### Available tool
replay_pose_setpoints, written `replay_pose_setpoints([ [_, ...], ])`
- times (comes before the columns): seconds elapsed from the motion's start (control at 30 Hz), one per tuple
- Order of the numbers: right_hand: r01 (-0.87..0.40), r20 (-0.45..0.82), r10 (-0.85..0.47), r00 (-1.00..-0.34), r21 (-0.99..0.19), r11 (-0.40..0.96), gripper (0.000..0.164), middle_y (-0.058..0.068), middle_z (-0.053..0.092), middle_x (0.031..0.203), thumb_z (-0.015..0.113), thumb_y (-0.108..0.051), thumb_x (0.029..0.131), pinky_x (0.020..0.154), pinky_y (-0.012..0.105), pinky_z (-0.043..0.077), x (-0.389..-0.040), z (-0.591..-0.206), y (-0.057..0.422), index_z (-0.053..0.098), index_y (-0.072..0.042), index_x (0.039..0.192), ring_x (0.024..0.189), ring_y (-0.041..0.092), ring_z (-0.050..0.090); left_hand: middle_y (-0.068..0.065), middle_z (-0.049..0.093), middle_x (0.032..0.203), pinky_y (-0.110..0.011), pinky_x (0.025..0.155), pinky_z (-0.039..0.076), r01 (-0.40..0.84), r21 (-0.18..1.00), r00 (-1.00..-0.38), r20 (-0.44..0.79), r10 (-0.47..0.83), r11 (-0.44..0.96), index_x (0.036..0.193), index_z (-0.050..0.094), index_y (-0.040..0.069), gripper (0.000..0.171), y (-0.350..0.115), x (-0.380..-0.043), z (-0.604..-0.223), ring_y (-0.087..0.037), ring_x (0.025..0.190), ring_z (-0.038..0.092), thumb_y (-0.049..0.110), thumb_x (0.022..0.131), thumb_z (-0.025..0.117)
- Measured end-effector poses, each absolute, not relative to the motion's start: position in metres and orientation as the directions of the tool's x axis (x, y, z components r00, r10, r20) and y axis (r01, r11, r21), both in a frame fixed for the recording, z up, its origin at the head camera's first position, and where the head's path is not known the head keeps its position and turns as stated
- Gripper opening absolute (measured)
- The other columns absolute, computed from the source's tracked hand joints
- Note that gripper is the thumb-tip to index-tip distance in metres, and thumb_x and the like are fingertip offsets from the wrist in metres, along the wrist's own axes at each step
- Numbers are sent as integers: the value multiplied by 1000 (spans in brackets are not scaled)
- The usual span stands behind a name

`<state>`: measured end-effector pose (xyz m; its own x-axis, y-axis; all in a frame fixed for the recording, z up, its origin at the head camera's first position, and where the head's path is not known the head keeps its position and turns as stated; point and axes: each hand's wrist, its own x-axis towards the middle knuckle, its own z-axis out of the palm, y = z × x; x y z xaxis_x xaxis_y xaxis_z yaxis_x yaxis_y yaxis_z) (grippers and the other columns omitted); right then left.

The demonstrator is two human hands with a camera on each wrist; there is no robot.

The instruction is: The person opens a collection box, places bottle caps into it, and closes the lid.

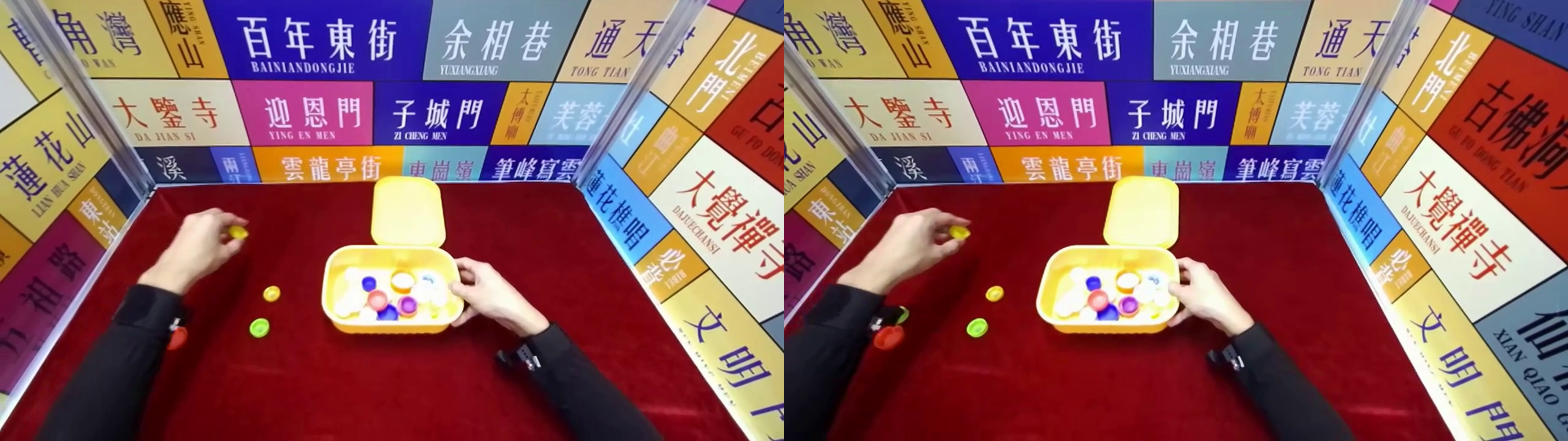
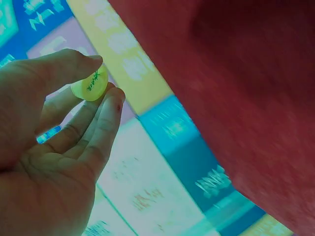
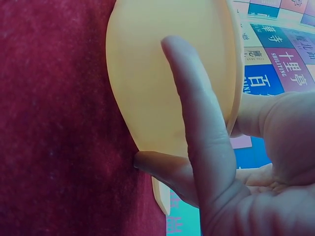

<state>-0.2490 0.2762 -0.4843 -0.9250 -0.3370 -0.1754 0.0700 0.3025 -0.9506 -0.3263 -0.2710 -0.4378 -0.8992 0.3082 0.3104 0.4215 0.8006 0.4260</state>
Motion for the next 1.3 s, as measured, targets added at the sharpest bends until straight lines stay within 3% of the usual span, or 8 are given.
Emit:
replay_pose_setpoints([
  [0.43, 70, -169, -325, -931, -953, 293, 50, 38, 71, 146, 60, -1, 114, 69, 51, 76, -249, -485, 275, 51, 8, 163, 95, 44, 85, -15, 82, 115, -44, 95, 75, 632, 477, -775, 405, 486, 611, 129, 86, 1, 31, -155, -281, -437, -28, 105, 83, 3, 98, 90],
  [0.73, 75, -171, -320, -932, -954, 292, 50, 37, 71, 146, 59, -1, 115, 69, 51, 76, -248, -485, 274, 52, 7, 163, 97, 45, 85, -19, 82, 118, -47, 96, 73, 744, 402, -667, 391, 635, 534, 127, 83, -3, 30, -103, -267, -454, -34, 104, 79, 2, 97, 87],
  [1.03, 81, -180, -321, -930, -951, 299, 50, 36, 71, 146, 59, -2, 115, 70, 53, 76, -249, -485, 271, 52, 6, 164, 97, 44, 85, -21, 77, 121, -44, 99, 73, 742, 368, -669, 345, 658, 561, 125, 82, -3, 30, -89, -265, -462, -35, 108, 76, 7, 97, 89],
  [1.2, 70, -171, -328, -929, -952, 297, 50, 37, 71, 147, 58, -1, 115, 70, 53, 76, -249, -486, 274, 51, 7, 164, 97, 43, 85, -21, 76, 126, -45, 98, 73, 714, 412, -695, 323, 642, 566, 128, 81, -2, 30, -91, -263, -461, -38, 107, 79, 6, 99, 88],
  [1.3, 67, -168, -329, -929, -952, 299, 50, 37, 71, 146, 58, -2, 114, 70, 53, 76, -249, -487, 275, 51, 8, 163, 96, 44, 85, -20, 77, 129, -47, 106, 72, 696, 441, -710, 310, 632, 566, 131, 81, -1, 32, -93, -263, -460, -39, 112, 79, 7, 101, 89],
])
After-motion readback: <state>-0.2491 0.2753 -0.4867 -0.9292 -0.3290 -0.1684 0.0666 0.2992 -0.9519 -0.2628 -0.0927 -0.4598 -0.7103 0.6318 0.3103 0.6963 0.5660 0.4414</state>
